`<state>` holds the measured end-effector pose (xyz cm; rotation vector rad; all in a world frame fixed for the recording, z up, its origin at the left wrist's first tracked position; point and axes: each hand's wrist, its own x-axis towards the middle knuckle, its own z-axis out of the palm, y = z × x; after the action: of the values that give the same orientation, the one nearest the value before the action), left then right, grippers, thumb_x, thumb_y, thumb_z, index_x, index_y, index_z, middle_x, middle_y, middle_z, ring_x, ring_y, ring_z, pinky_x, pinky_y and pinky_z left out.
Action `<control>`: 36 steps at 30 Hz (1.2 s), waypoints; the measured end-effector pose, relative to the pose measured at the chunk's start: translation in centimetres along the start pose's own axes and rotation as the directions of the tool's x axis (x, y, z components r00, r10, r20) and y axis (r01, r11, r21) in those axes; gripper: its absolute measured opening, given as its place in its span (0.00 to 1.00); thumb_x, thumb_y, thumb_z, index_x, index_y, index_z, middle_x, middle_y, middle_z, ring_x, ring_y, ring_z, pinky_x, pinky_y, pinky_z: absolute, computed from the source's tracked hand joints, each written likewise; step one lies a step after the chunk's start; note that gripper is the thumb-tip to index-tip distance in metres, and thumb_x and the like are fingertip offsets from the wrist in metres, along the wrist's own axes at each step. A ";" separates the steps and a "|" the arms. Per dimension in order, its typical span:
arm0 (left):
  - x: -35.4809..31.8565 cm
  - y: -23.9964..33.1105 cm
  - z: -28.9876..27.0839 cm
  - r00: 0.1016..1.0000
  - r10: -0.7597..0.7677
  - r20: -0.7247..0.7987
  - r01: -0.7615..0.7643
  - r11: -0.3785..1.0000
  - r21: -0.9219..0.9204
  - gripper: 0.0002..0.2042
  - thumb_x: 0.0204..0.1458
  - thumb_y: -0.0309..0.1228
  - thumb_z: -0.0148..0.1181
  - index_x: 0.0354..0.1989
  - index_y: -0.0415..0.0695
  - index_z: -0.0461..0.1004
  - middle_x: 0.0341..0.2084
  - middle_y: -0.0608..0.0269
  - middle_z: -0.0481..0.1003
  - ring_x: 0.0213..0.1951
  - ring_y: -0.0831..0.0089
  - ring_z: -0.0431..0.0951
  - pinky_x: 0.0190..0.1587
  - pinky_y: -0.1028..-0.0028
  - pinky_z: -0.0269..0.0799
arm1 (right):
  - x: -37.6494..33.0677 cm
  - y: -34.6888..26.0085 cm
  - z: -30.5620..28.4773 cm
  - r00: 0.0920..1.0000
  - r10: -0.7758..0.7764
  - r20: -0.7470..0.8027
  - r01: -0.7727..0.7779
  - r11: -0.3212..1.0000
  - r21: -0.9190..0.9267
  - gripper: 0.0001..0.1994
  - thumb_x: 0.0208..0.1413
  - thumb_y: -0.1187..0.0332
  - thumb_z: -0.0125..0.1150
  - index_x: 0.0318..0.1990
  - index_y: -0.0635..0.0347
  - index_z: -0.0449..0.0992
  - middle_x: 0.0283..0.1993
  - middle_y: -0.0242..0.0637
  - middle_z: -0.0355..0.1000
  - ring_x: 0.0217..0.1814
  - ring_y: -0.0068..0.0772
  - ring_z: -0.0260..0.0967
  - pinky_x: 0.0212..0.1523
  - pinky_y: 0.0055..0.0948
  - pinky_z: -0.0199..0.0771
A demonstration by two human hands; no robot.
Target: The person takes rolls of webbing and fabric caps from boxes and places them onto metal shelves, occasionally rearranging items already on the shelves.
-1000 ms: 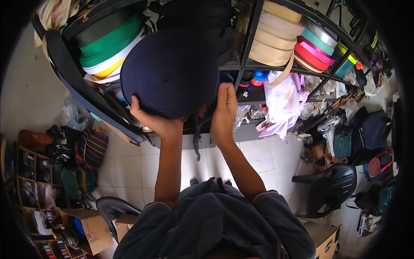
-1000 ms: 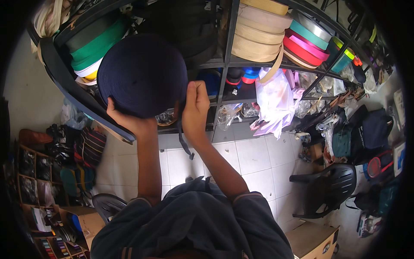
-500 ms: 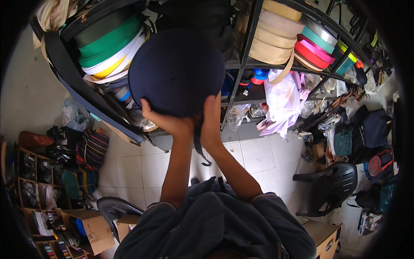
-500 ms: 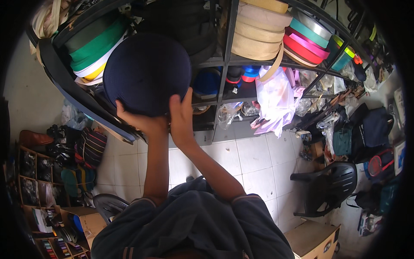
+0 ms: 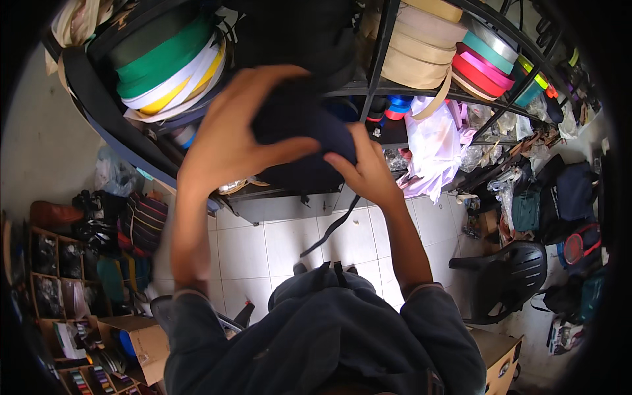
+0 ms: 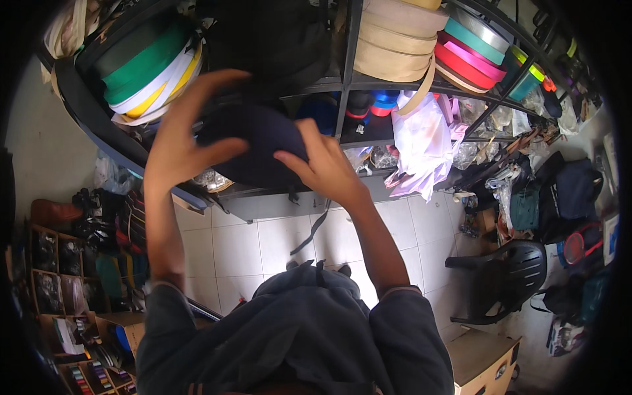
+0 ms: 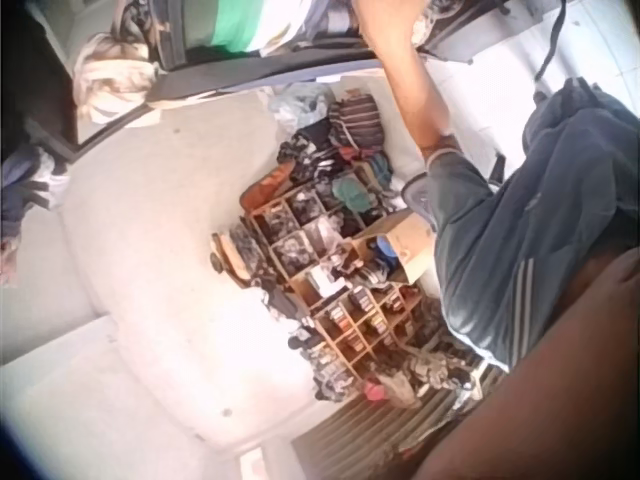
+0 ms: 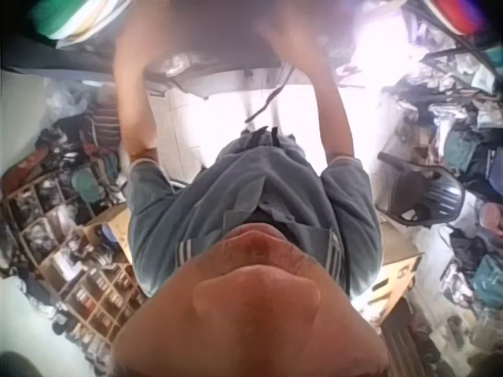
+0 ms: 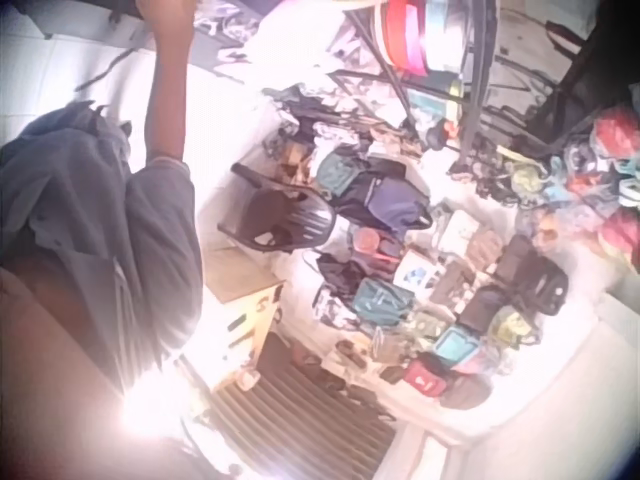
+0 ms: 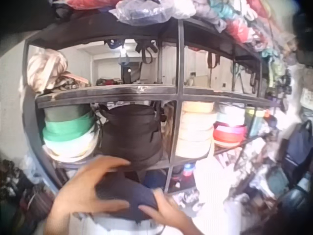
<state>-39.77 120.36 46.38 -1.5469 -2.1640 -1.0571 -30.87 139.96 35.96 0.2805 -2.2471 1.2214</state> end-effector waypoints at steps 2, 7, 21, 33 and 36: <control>1.5 0.8 1.1 0.924 -0.167 0.344 0.163 0.986 0.041 0.30 0.36 0.44 0.69 0.47 0.42 0.70 0.37 0.51 0.75 0.52 0.56 0.69 0.49 0.65 0.65 | 0.0 -0.2 -0.1 0.988 -0.002 0.152 0.023 0.990 -0.137 0.17 0.52 0.68 0.58 0.47 0.64 0.62 0.33 0.53 0.73 0.38 0.52 0.74 0.38 0.35 0.71; 0.4 0.0 3.2 0.916 -0.224 0.331 0.160 0.964 0.212 0.20 0.37 0.44 0.70 0.33 0.41 0.78 0.27 0.54 0.76 0.34 0.58 0.76 0.38 0.67 0.69 | -0.5 0.2 0.8 1.000 -0.006 0.030 0.007 0.999 -0.034 0.17 0.49 0.67 0.64 0.43 0.64 0.66 0.33 0.50 0.73 0.36 0.48 0.75 0.36 0.34 0.71; -2.1 -3.8 5.8 0.756 -0.529 -0.385 0.236 0.769 -0.595 0.12 0.51 0.34 0.62 0.28 0.35 0.77 0.19 0.71 0.73 0.24 0.87 0.67 0.29 0.85 0.61 | -1.0 2.4 5.4 0.717 0.153 -0.680 0.088 0.948 0.306 0.13 0.56 0.67 0.57 0.43 0.67 0.68 0.31 0.38 0.72 0.34 0.26 0.69 0.39 0.24 0.68; -3.8 -3.4 8.3 0.469 -0.684 -0.558 -0.064 0.605 -0.794 0.19 0.58 0.42 0.52 0.33 0.34 0.75 0.28 0.61 0.76 0.30 0.78 0.74 0.35 0.79 0.69 | 0.3 0.8 5.7 0.856 0.171 -0.487 0.065 0.900 0.430 0.13 0.57 0.65 0.57 0.42 0.67 0.68 0.30 0.36 0.72 0.32 0.25 0.68 0.38 0.24 0.69; -3.5 -2.2 9.9 0.360 -0.790 -0.496 -0.112 0.491 -0.864 0.21 0.59 0.44 0.49 0.38 0.34 0.74 0.32 0.59 0.76 0.33 0.74 0.76 0.38 0.77 0.72 | 0.7 0.2 6.1 0.812 0.271 -0.517 0.058 0.844 0.533 0.15 0.55 0.66 0.59 0.43 0.68 0.67 0.33 0.38 0.73 0.35 0.26 0.69 0.42 0.25 0.68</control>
<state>-38.63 124.43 36.52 -0.1870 -1.2009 -2.5594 -33.85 135.08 33.60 -0.0347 -1.3874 1.7090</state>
